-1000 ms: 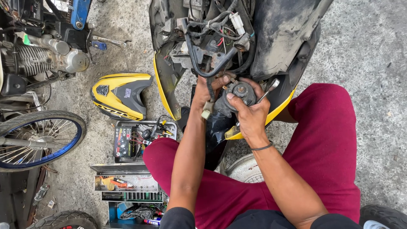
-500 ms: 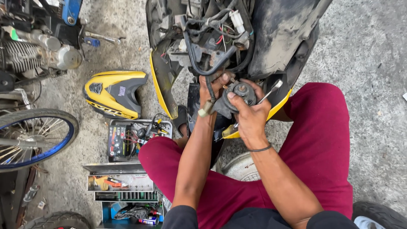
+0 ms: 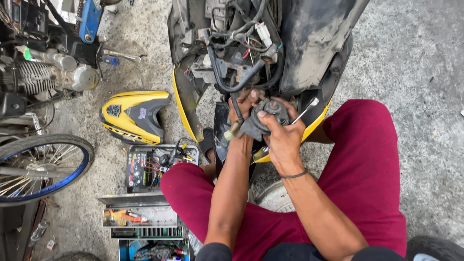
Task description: The person uses a wrench and a screwdriver to detach wires and loosen a mounting bolt to remove a horn from a motorcycle frame, then handles a new horn unit.
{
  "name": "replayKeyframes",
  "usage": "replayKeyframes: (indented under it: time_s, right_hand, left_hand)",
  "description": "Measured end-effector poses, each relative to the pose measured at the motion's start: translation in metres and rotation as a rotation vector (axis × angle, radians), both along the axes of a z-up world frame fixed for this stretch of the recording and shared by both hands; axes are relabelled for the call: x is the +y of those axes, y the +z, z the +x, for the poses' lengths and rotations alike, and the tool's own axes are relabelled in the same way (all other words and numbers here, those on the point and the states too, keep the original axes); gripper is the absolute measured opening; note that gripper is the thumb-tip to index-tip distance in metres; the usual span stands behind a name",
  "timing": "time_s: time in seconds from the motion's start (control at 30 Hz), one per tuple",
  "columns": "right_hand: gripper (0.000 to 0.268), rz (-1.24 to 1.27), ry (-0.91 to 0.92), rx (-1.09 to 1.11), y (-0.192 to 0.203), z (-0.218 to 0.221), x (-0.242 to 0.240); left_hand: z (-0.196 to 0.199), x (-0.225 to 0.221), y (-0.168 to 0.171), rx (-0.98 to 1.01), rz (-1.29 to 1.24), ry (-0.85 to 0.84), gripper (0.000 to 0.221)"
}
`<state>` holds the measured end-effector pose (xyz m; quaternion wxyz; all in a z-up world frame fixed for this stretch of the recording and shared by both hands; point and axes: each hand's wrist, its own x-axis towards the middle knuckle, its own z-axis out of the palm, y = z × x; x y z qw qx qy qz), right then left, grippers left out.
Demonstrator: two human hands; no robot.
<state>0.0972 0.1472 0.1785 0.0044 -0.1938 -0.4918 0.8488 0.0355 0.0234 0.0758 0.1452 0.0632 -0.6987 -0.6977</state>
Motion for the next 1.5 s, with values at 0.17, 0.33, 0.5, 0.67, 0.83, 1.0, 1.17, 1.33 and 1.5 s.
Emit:
replayKeyframes:
  time_s: [0.17,0.33,0.5,0.67,0.83,1.0,1.17,1.33,1.5]
  right_hand:
    - [0.058,-0.046,0.019,-0.056,0.001,0.002,0.001]
    - [0.055,-0.073,0.002,-0.106,0.026,-0.001,0.004]
    - [0.056,-0.093,-0.022,-0.076,0.034,-0.002,0.005]
    - [0.054,-0.099,-0.033,-0.121,0.044,0.003,0.007]
    - [0.055,-0.069,0.006,-0.031,0.013,-0.001,0.008]
    - [0.054,-0.033,0.074,-0.079,0.036,0.01,0.016]
    - [0.057,-0.086,-0.074,-0.028,0.035,0.012,0.004]
    - [0.063,-0.071,0.016,0.069,0.05,0.033,0.014]
    - [0.071,-0.129,0.112,0.167,0.051,0.028,0.065]
  left_hand:
    - [0.011,0.01,0.046,0.034,-0.094,-0.024,0.056]
    - [-0.004,-0.018,-0.105,0.481,-0.123,-0.137,0.041]
    - [-0.018,-0.025,-0.099,0.254,0.147,-0.193,0.034]
    - [0.0,-0.004,-0.044,0.071,0.282,-0.042,0.022]
    - [-0.017,0.005,-0.061,0.085,0.507,-0.078,0.021]
    - [0.007,0.024,-0.01,0.074,0.533,-0.019,0.019]
    - [-0.005,0.009,-0.033,-0.086,0.351,-0.071,0.034]
    - [0.007,0.049,0.058,0.181,0.859,0.022,0.032]
    - [0.024,0.038,0.052,0.083,1.099,-0.114,0.023]
